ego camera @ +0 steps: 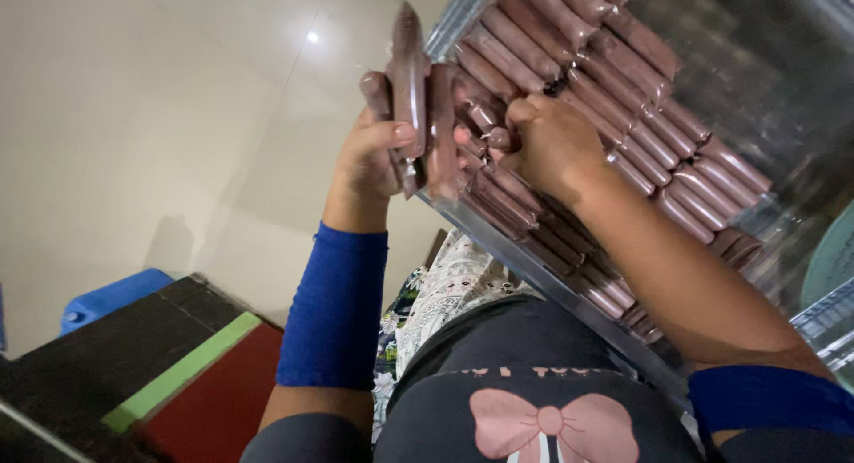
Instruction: The person uses scissors to cut long, linked sausages into individual pieces over a metal pot. After cutting, the person transfers the pieces into a clear plastic container and arranges them in neat rows.
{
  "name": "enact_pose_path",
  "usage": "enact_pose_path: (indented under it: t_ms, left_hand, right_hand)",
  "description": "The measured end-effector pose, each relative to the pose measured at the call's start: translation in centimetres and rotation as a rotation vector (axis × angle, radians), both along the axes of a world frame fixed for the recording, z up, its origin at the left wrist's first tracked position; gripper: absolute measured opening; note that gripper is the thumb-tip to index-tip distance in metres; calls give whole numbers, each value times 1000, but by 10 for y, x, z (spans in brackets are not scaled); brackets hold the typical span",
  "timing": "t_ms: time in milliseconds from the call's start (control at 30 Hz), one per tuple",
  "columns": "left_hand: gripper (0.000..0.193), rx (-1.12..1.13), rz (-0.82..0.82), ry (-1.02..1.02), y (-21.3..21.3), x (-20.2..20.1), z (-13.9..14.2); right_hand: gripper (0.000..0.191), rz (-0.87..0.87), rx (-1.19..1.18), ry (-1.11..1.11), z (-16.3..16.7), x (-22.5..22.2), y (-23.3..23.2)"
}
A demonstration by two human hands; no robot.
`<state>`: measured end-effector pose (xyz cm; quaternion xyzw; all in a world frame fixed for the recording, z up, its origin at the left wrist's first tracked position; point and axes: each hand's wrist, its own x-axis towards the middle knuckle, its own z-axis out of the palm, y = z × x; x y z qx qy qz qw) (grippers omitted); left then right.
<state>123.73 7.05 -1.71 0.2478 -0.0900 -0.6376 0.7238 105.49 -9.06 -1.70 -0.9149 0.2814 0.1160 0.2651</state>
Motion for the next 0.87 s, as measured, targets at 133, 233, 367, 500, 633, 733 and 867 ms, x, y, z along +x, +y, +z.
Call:
enact_pose_path:
  t_ms: [133,233,367,500,633,733,867]
  left_hand:
    - [78,-41,-28,17,-3,2,-5]
    - [74,-69,-18,-12,-2,3,-5]
    - [71,-74,-1,-43,-7,2,-2]
    - [72,-28,5,-49,-7,-1,4]
    - [75,27,15,-78,-5,0,4]
    - [79,53,29,-95,0,1,2]
    - [79,51,9,-144,3,5,-5]
  right_hand:
    - [37,-63,154,133,10,-7,-15]
    - [39,-55,301,195,21,-31,-27]
    - [40,154,457,299,15,-45,-8]
    - [56,332,335,121,-4,-38,11]
    - [43,276,412,259,-13,-28,14]
    - [38,168,477,291,-11,-25,2]
    - [41,102,453,268,-7,-13,0]
